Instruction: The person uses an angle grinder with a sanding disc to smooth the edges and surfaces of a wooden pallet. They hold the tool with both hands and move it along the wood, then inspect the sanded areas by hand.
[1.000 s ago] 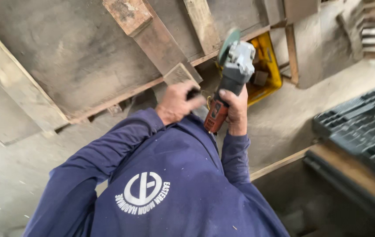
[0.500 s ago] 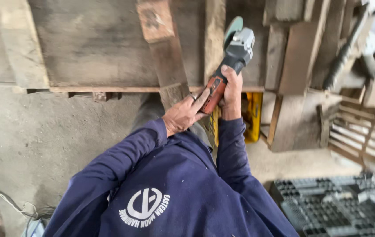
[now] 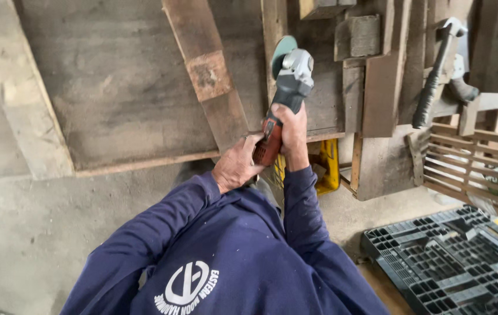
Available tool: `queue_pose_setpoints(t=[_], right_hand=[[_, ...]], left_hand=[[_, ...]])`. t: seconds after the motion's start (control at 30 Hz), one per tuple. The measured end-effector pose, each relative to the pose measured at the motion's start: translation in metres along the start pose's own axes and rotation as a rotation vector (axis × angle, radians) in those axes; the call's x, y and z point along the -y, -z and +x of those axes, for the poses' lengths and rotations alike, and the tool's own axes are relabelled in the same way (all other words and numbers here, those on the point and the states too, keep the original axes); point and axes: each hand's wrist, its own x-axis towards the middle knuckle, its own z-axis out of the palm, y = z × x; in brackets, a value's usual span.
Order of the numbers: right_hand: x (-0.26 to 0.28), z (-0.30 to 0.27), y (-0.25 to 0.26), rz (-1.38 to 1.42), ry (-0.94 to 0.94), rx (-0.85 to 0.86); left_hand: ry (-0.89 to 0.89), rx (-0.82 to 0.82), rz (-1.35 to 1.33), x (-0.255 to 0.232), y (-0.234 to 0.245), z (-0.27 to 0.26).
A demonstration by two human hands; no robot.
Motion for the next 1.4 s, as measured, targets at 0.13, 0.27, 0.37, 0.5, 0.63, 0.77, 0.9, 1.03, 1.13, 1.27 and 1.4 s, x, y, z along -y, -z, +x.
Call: queue_pose_setpoints(t=[0.13,0.27,0.37,0.5,0.63,0.77,0.9,1.03,1.13,1.27,1.4], right_hand=[[0.0,-0.002,0.011,-0.353,0.143,-0.065],[-0.008,-0.01,0.032,-0.468,0.024,-0.1],[-0.018,-0.008,0.041,-0.461,-0.004,-0.08],[-0.027,-0.009,0.059,-0.472,-0.085,0.004],[-0.031,0.0,0.081,-0.631,-0.031,0.119],[-0.02,-0.003,0.105,-0.758,0.006,0.209],[0.008,-0.016,0.116,-0.743,-0.271,0.17],[0.017,-0.013,0.128,-0.731,-0.251,0.245],[0.016,0.0,0.137,-0.725,-0.227,0.254],[0.019,0.032,0.136,-0.759,-0.109,0.318],[0.029,0.07,0.121,-0.766,-0.135,0.334]], left_hand=[[0.201,0.194,-0.091,0.02,0.006,0.028],[0.364,0.205,-0.651,0.051,-0.033,0.056],[0.525,0.106,-0.866,0.053,-0.061,0.079],[0.614,0.037,-0.814,0.047,-0.08,0.097],[0.795,-0.081,-0.907,0.033,-0.096,0.113],[0.818,-0.064,-0.917,0.027,-0.113,0.111],[0.688,-0.098,-1.048,0.023,-0.145,0.102],[0.634,-0.135,-1.021,0.021,-0.167,0.102],[0.707,-0.12,-0.98,0.023,-0.169,0.12],[0.669,-0.161,-1.027,0.028,-0.159,0.151],[0.637,-0.174,-1.092,0.035,-0.137,0.184]])
